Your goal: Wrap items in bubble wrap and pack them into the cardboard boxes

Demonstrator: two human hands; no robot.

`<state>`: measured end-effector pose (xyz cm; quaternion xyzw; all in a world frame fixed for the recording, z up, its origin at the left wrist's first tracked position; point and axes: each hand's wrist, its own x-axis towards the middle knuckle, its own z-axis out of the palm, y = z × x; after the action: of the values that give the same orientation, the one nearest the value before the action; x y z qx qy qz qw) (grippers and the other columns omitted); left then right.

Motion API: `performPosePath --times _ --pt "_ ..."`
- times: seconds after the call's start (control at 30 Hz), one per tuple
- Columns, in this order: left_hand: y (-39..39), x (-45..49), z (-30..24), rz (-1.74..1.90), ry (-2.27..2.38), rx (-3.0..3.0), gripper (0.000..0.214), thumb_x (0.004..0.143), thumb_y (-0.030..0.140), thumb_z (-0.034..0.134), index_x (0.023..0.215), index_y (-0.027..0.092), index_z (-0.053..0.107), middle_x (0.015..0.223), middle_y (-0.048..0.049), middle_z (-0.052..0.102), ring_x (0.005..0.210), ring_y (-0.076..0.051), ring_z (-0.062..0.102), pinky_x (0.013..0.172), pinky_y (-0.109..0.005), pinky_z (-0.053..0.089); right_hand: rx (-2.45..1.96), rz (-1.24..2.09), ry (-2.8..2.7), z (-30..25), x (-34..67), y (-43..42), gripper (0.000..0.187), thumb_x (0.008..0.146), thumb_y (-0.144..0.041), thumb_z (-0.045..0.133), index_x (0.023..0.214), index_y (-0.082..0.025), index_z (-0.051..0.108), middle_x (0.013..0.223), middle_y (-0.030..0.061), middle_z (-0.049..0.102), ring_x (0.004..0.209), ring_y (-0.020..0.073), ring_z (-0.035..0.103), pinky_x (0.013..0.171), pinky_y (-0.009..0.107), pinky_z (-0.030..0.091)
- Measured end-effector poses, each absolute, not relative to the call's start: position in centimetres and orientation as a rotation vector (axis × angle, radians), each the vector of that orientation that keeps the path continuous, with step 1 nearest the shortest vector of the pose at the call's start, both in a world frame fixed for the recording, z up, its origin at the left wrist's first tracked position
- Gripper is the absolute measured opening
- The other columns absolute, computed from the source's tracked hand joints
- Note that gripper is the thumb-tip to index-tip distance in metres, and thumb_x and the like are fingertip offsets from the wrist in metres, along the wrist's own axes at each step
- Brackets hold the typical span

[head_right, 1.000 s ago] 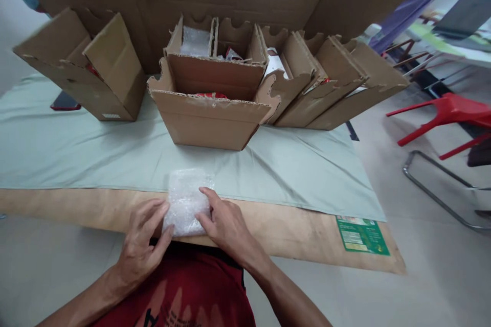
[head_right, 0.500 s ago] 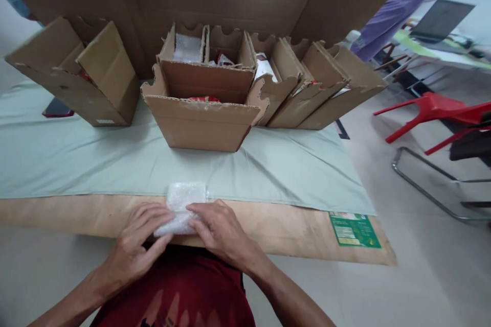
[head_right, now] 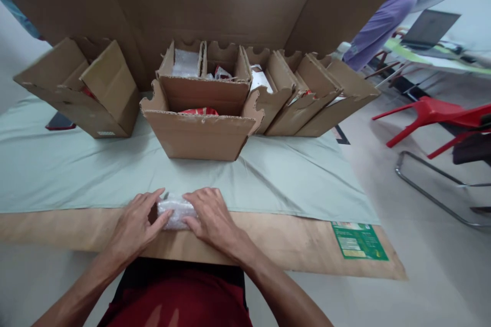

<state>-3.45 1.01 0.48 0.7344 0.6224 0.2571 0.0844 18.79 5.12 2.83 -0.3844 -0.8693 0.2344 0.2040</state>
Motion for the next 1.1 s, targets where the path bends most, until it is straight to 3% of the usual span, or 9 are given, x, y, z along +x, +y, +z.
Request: performPosePath --times 0.2,0.37,0.5,0.63,0.73,0.83,0.93,1.0,1.1 --pt "0.1 -3.3 1.9 0.849 1.670 1.706 0.053 0.084 0.045 0.065 0.130 0.018 0.065 0.123 -0.0124 0.073 0.114 -0.031 0.067 0.099 -0.047 0.055 -0.889 0.636 -2.058 1.1 19.3 3.3 0.034 0.093 -0.012 0.059 0.124 -0.025 0.061 0.106 0.0067 0.074 0.096 0.0234 0.068 0.084 0.039 0.057" --pt "0.1 -1.9 3.2 0.760 1.388 1.367 0.029 0.084 0.032 0.059 0.110 0.021 0.069 0.101 -0.0046 0.075 0.094 -0.023 0.071 0.085 -0.032 0.057 -0.924 0.698 -2.091 2.4 21.0 2.6 0.033 0.093 -0.024 0.066 0.125 -0.025 0.063 0.114 0.0097 0.072 0.104 0.0256 0.067 0.091 0.043 0.057" --pt "0.9 -1.1 4.6 0.868 1.353 1.333 0.014 0.080 0.027 0.062 0.091 0.021 0.068 0.085 -0.0006 0.071 0.083 -0.019 0.068 0.076 -0.025 0.053 -1.076 0.959 -2.160 5.5 23.7 3.9 0.086 0.079 -0.061 0.081 0.151 -0.026 0.050 0.156 0.0183 0.049 0.143 0.0362 0.048 0.117 0.057 0.041" --pt "2.1 -0.4 5.8 1.029 1.250 1.264 0.010 0.082 0.027 0.066 0.089 0.021 0.068 0.082 0.0004 0.071 0.077 -0.016 0.068 0.071 -0.022 0.051 -1.071 1.263 -1.952 7.7 24.5 5.6 0.109 0.070 -0.072 0.083 0.159 -0.028 0.039 0.149 0.0168 0.057 0.135 0.0342 0.057 0.114 0.051 0.045" --pt "2.9 0.3 5.7 1.079 1.165 1.332 0.011 0.081 0.023 0.067 0.092 0.021 0.068 0.083 0.0004 0.073 0.074 -0.015 0.069 0.067 -0.021 0.052 -1.095 1.360 -1.748 8.4 23.3 6.6 0.088 0.072 -0.066 0.085 0.145 -0.025 0.056 0.116 0.0095 0.072 0.099 0.0246 0.071 0.087 0.036 0.058" --pt "4.1 0.4 6.0 1.151 1.124 1.507 0.011 0.089 0.022 0.064 0.099 0.024 0.066 0.087 0.0012 0.074 0.075 -0.015 0.071 0.068 -0.021 0.055 -1.119 1.297 -1.701 10.1 22.7 7.7 0.043 0.082 -0.054 0.080 0.110 -0.022 0.073 0.083 0.0015 0.070 0.069 0.0159 0.065 0.064 0.026 0.053" --pt "6.3 -0.7 7.9 1.337 1.132 1.880 0.037 0.092 0.032 0.067 0.128 0.026 0.060 0.120 -0.0058 0.073 0.109 -0.022 0.072 0.092 -0.031 0.058 -1.079 0.994 -1.754 13.6 23.9 9.7 0.019 0.085 -0.043 0.078 0.093 -0.025 0.075 0.079 -0.0003 0.073 0.067 0.0165 0.066 0.060 0.026 0.053" --pt "8.6 -1.8 9.8 1.473 1.229 2.183 0.062 0.090 0.036 0.072 0.146 0.023 0.048 0.144 -0.0132 0.061 0.138 -0.029 0.056 0.113 -0.042 0.049 -1.110 0.645 -1.712 16.6 25.2 11.9 0.018 0.085 -0.039 0.079 0.098 -0.029 0.075 0.086 -0.0010 0.076 0.070 0.0176 0.069 0.061 0.027 0.054" --pt "12.4 -2.9 11.8 1.572 1.420 2.551 0.070 0.088 0.023 0.074 0.151 0.018 0.044 0.146 -0.0171 0.059 0.149 -0.035 0.043 0.122 -0.055 0.036 -1.271 0.163 -1.779 20.5 26.3 16.1 0.021 0.086 -0.038 0.076 0.104 -0.027 0.074 0.088 0.0001 0.076 0.071 0.0196 0.069 0.063 0.030 0.053"
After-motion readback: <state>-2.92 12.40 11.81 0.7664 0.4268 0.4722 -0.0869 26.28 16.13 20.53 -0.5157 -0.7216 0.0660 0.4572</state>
